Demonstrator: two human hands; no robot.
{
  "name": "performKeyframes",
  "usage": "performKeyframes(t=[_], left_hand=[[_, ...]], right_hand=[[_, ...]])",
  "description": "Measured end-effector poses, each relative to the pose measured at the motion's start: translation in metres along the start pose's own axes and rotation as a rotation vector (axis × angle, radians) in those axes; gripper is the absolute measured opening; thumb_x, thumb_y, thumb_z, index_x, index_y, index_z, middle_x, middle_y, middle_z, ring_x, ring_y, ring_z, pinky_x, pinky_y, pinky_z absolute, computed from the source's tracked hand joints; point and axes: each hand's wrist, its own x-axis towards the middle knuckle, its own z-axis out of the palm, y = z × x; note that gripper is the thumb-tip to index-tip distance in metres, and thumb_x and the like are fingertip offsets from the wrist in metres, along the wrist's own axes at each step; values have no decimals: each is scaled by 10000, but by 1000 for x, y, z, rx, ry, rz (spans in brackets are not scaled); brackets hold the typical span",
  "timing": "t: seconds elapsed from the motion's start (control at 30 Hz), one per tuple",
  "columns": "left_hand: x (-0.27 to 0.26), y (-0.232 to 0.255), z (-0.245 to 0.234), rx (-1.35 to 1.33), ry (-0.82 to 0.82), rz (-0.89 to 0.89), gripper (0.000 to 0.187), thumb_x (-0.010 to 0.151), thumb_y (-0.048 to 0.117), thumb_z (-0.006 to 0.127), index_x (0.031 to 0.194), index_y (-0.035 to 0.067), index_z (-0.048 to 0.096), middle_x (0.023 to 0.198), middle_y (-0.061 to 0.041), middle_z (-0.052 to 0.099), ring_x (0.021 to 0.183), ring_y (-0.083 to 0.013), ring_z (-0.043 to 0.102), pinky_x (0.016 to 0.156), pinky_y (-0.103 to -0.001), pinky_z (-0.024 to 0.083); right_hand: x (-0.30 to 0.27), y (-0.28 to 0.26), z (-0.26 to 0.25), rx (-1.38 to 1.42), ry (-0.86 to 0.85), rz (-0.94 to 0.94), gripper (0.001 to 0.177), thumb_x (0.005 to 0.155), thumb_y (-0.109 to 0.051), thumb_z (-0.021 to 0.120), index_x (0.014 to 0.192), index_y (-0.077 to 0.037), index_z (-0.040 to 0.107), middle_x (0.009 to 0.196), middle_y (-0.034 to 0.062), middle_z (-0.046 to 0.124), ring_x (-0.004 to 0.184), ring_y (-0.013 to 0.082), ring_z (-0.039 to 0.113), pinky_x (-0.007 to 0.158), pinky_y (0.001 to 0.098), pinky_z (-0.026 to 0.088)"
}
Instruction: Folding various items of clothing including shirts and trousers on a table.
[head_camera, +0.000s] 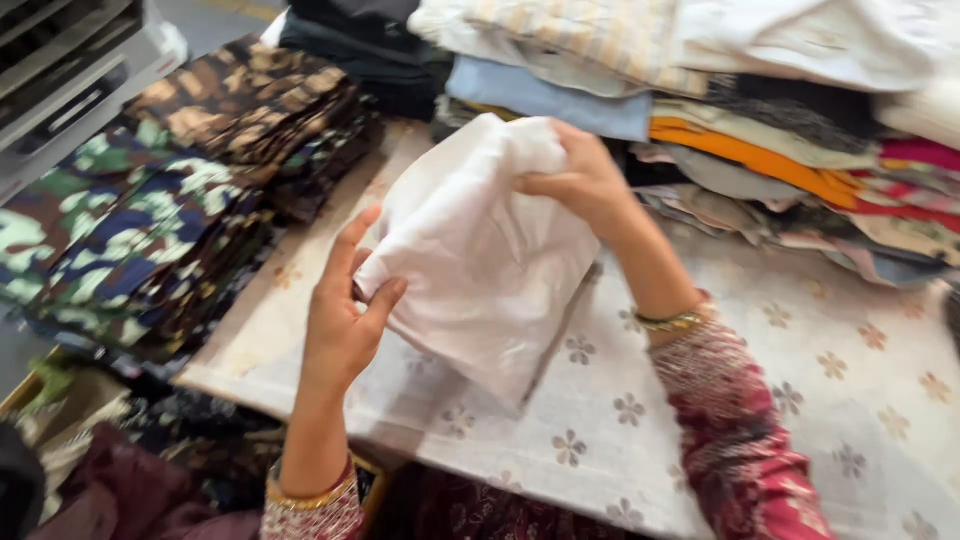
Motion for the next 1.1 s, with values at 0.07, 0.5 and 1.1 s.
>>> performKeyframes(t=[0.07, 0.5, 1.1], left_hand=[[0, 39, 13, 43, -48, 90, 744, 847, -22, 748, 1523, 111, 467, 1318, -42, 649, 1013, -99, 604, 826, -251, 520], [68, 85, 168, -60, -562, 439, 744, 847, -112, 733, 1519, 135, 530, 1001, -6, 657, 900, -85, 590, 756, -256, 474], [4, -88, 195, 143, -998, 159, 366, 921, 49, 657, 1277, 124, 700, 1247, -52, 726, 1145, -176, 658, 1013, -371, 508]], right_hand=[[-48, -56, -40, 138, 20, 26, 585, 749, -67, 808, 1310, -28, 648, 1187, 0, 703, 1063, 92, 650, 963, 277, 543], [-248, -105, -168, -234, 392, 72, 307, 850, -29, 799, 1145, 3, 718, 1057, 60, 745, 971, 137, 690, 892, 290, 561], [-391, 9, -140, -732, 225, 359, 377, 843, -107, 770, 1215, -73, 716, 1217, 110, 743, 1118, 242, 703, 944, 393, 578]])
